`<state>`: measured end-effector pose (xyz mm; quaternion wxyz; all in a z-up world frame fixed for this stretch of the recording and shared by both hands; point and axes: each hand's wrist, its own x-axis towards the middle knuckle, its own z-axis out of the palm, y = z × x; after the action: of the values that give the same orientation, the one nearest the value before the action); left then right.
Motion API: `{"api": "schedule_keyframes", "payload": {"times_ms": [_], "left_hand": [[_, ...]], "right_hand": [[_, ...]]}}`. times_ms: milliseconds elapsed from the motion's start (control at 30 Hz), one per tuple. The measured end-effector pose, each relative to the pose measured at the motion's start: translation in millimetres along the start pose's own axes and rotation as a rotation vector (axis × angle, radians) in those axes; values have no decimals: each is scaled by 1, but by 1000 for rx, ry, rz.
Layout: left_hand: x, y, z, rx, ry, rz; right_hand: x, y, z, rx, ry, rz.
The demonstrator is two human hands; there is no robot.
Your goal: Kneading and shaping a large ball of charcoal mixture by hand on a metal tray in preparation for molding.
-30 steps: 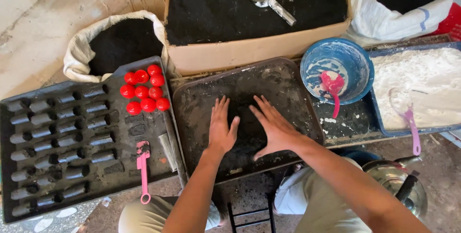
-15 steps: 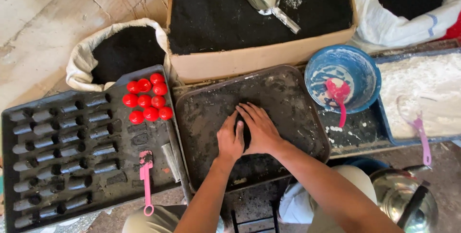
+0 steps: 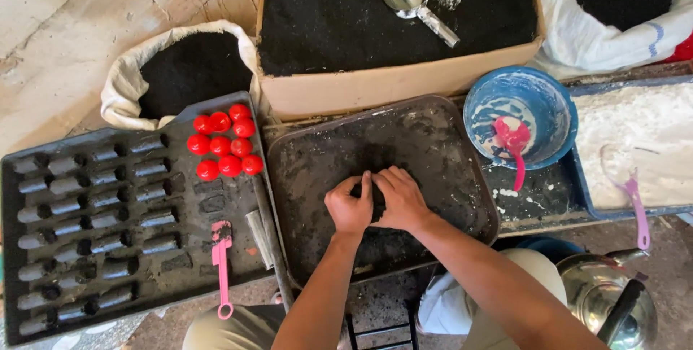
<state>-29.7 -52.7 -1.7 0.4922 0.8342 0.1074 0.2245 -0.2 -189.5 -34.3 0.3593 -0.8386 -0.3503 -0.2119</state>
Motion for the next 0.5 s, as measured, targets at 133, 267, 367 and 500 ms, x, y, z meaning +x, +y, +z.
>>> {"api": "schedule_keyframes", "payload": {"times_ms": [133, 267, 367, 500], "left_hand": [[-4, -12, 2, -36, -5, -2], [-2, -25, 9, -63, 10, -5], [-5, -24, 8, -82, 24, -8], [-2, -28, 11, -95, 49, -21]], "right_hand": [[-10, 1, 5, -29, 34, 4], [-13, 9, 10, -57, 44, -17], [-20, 13, 13, -80, 36, -34], [3, -2, -7, -93, -41, -26]]}}
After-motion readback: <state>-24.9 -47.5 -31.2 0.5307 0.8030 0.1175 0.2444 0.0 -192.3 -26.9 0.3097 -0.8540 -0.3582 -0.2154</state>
